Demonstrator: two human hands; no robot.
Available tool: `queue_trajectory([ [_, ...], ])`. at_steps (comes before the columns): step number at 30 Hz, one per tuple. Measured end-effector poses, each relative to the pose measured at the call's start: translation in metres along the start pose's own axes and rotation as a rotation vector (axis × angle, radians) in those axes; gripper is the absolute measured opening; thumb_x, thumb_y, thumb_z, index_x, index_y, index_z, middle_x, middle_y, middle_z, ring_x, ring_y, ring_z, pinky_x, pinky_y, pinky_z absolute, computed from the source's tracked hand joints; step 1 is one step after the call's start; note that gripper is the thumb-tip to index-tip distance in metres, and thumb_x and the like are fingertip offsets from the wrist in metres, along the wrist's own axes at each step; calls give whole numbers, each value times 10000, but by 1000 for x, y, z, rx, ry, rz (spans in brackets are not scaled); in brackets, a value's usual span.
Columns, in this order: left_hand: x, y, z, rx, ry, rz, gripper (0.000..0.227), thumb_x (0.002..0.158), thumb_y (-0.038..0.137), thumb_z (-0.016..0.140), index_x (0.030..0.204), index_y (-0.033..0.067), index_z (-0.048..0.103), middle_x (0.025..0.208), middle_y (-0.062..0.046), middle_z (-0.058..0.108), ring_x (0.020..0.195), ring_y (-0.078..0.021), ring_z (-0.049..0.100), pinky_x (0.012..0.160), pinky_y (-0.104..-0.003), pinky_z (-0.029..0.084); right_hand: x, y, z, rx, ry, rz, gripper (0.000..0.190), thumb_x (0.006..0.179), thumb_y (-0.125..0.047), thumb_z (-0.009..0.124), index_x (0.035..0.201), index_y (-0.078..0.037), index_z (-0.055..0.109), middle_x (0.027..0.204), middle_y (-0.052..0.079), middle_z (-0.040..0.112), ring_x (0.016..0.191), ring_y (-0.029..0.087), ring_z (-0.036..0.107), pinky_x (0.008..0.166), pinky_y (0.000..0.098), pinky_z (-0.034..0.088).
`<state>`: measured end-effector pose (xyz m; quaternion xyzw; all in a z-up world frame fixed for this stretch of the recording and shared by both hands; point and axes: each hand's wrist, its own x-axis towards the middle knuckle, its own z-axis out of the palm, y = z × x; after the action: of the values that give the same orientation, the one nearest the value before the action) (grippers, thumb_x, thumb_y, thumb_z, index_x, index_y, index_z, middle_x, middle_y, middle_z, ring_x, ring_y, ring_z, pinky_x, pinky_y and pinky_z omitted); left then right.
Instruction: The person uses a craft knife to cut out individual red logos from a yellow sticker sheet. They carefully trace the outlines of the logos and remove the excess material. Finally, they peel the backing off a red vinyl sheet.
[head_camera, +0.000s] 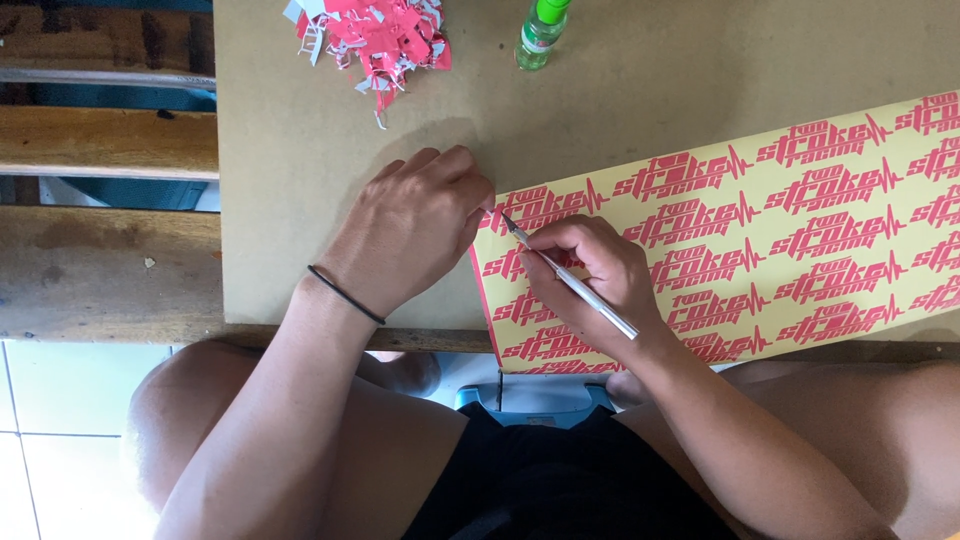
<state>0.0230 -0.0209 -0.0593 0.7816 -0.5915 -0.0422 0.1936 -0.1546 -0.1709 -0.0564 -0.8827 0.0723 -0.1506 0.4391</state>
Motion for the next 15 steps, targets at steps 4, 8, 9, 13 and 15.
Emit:
queue_trajectory([
  [4,-2,0,-10,-124,-51,-28,102,971,84,608,871,97,624,916,-63,603,864,-297,627,729,-440,521,-1,2,0,-17,-11,-43,119,966,-54,750,1058,-50,676,967,78,744,841,182,710,707,297,584],
  [8,-4,-3,-17,-174,-111,-59,93,943,55,607,856,90,612,886,-75,608,835,-303,644,697,-437,527,-1,3,0,-43,-6,-32,110,971,-82,753,1057,-66,686,970,65,749,846,196,688,725,329,548],
  [9,-5,-4,-18,-189,-124,-72,86,917,48,612,846,96,615,866,-71,606,823,-307,652,674,-439,529,-1,2,0,-31,-18,-28,117,967,-72,754,1062,-63,686,967,68,745,838,193,683,716,325,547],
  [13,-6,-5,-28,-230,-179,-119,81,841,40,599,869,101,643,916,-71,640,847,-310,652,683,-452,525,-2,3,1,-13,-18,14,123,960,-87,759,1060,-58,692,983,72,746,846,183,695,705,315,563],
  [15,-8,-5,-30,-233,-200,-126,85,813,58,608,842,123,654,922,-65,630,873,-318,648,725,-450,525,-2,3,0,7,-36,-18,147,963,-80,751,1089,-51,680,999,88,736,880,197,693,735,310,599],
])
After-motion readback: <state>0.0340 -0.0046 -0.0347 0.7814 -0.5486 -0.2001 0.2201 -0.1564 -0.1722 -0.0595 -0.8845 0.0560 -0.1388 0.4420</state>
